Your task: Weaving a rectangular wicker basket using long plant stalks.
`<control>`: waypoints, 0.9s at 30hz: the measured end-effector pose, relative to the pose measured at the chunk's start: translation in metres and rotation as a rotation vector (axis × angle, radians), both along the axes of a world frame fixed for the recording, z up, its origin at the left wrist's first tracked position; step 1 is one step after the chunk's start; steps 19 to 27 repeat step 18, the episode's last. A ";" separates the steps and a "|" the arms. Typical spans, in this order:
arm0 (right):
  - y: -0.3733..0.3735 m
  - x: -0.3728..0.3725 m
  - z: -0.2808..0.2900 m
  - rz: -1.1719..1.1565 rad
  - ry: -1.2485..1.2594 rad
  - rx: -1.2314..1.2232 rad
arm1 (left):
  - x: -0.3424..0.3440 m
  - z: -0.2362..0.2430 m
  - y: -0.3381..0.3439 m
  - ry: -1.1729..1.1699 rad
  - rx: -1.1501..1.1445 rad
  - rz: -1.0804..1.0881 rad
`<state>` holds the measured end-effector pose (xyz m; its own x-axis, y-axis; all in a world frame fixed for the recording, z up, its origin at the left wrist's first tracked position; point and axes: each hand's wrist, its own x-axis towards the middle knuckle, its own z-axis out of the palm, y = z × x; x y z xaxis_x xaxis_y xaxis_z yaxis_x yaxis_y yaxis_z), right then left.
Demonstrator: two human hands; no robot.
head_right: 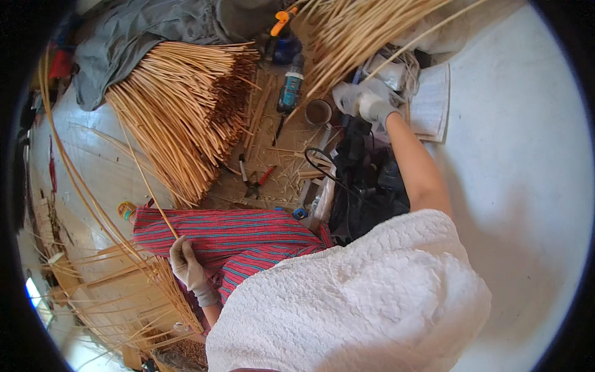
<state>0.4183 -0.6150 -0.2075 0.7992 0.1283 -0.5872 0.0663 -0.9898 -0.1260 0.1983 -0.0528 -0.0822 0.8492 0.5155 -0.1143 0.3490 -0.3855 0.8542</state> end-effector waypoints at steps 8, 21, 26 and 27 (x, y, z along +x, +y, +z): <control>-0.066 -0.041 -0.084 -0.509 -0.524 -0.283 | -0.005 0.002 -0.004 -0.016 0.035 0.011; -0.004 -0.007 -0.021 -0.261 -0.223 -0.177 | -0.007 0.001 -0.004 0.005 0.076 -0.032; -0.004 -0.007 -0.021 -0.261 -0.223 -0.177 | -0.007 0.001 -0.004 0.005 0.076 -0.032; -0.004 -0.007 -0.021 -0.261 -0.223 -0.177 | -0.007 0.001 -0.004 0.005 0.076 -0.032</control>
